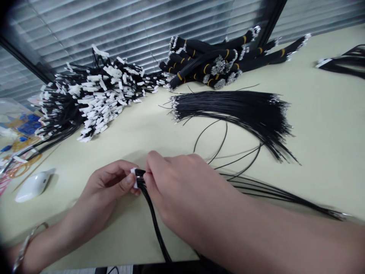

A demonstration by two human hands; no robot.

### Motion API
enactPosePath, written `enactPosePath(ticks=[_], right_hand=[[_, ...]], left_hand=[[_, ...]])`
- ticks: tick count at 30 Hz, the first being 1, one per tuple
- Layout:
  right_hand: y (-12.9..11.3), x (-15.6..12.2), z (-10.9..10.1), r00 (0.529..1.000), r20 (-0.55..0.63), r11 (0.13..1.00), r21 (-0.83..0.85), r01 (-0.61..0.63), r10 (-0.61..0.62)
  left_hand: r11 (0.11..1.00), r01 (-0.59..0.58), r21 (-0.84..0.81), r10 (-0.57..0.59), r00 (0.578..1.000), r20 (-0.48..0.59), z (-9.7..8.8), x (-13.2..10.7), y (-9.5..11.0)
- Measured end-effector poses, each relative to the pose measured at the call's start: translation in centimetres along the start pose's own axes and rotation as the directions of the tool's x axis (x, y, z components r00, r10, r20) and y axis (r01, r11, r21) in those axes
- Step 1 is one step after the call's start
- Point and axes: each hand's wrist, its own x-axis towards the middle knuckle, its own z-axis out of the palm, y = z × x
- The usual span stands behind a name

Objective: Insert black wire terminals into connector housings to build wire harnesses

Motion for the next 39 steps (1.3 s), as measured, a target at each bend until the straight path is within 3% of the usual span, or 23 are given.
enactPosePath(ticks=[10, 15, 23, 39], right_hand=[[-0.1, 0.6, -0.5, 0.971, 0.221, 0.992, 0.065, -0.107, 0.091], [-0.1, 0.8, -0.4, 0.962, 0.262, 0.992, 0.073, -0.103, 0.081], [0.1, 0.9, -0.2, 0.959, 0.25, 0.983, 0.089, -0.161, 0.135], [0.6, -1.1, 1.0, 0.988, 0.139, 0.997, 0.03, 0.066, -0.07]], left_hand=[[0.997, -0.009, 0.079, 0.01, 1.0, -0.012, -0.1, 0.0, 0.0], [0.993, -0.025, 0.116, 0.027, 1.0, -0.007, -0.2, -0.1, -0.1], [0.993, -0.028, 0.119, 0.03, 0.999, -0.014, 0.0, -0.1, -0.1], [1.0, 0.014, -0.002, -0.014, 1.0, -0.019, -0.1, 0.0, 0.0]])
